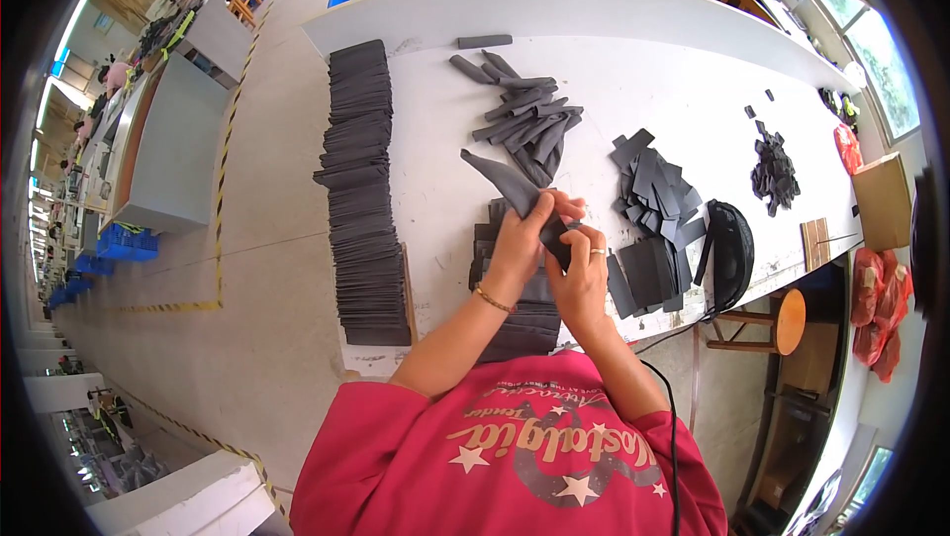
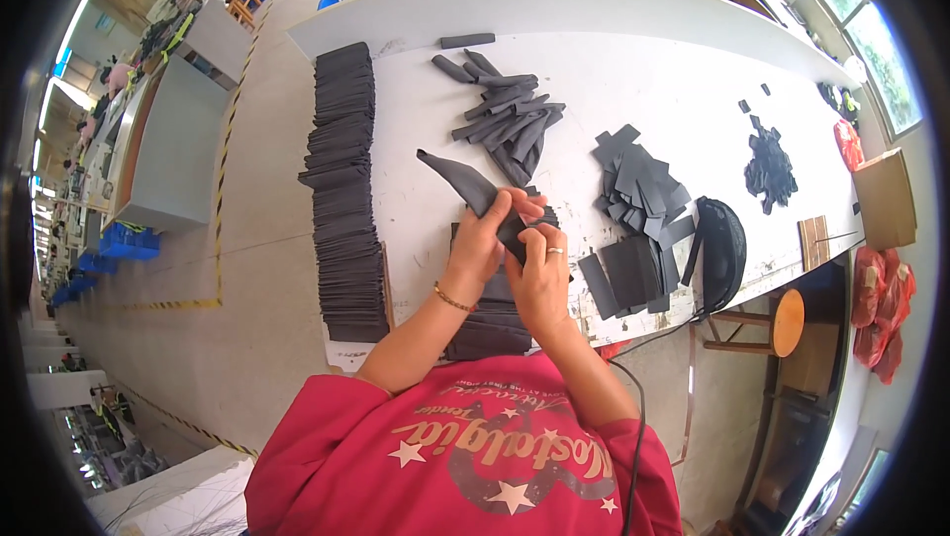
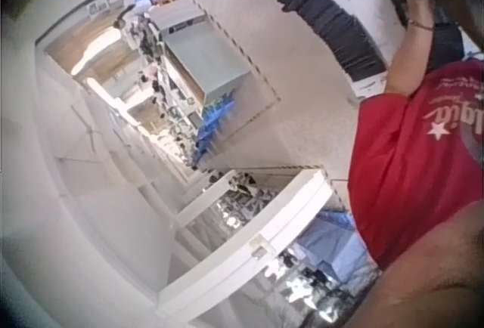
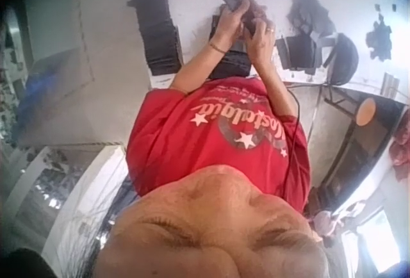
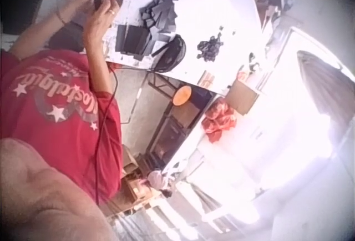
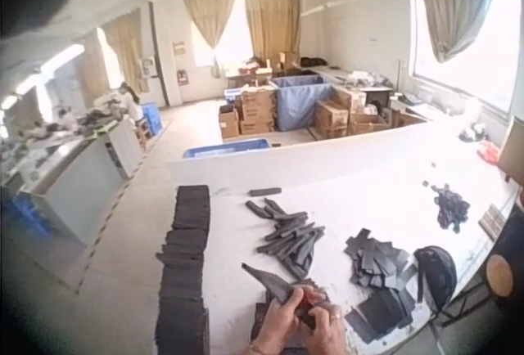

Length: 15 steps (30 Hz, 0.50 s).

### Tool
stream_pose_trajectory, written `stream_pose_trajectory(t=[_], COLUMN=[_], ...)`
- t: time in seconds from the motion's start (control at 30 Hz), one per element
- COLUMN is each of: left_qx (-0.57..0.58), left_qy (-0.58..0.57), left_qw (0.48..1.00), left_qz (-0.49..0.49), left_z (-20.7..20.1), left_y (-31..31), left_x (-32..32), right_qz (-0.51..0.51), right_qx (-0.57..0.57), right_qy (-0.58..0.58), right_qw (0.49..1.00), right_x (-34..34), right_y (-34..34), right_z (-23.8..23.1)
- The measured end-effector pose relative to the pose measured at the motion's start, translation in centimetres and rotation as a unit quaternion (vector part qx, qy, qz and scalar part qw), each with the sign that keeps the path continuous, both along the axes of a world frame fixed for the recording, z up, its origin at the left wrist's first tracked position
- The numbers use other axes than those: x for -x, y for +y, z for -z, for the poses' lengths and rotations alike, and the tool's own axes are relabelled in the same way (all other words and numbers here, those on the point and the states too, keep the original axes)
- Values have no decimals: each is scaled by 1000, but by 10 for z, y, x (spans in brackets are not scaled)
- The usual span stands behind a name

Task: Sorting and stacking small grey rectangular strips on a workbench.

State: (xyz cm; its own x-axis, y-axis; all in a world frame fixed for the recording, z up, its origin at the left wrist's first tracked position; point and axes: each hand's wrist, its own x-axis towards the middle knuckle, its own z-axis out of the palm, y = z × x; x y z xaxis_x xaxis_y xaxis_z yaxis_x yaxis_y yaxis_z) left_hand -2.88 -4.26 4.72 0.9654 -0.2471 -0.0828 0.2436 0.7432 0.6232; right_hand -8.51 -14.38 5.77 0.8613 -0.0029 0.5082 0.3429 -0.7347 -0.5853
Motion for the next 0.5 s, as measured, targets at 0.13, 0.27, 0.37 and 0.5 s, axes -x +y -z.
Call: stream_pose_trajectory(t=[0.13,0.27,0.37,0.5], left_qx=[25,-30,28,14], left_qy=[46,19,55,79], left_qw=[998,995,997,996], left_qz=[-18,-94,-49,-38], left_z=[2,2,-3,10], left_y=[-8,16,-3,0], left_x=[9,-7,9,10], right_qz=[-50,-56,-92,-108], right_qx=[-4,7,-10,16], right_qy=[-14,51,72,32], right_qw=[999,997,993,993], right_x=[-11,1,0,-10], right_y=[0,-18,-19,-15], right_z=[-7,-8,-5,-13])
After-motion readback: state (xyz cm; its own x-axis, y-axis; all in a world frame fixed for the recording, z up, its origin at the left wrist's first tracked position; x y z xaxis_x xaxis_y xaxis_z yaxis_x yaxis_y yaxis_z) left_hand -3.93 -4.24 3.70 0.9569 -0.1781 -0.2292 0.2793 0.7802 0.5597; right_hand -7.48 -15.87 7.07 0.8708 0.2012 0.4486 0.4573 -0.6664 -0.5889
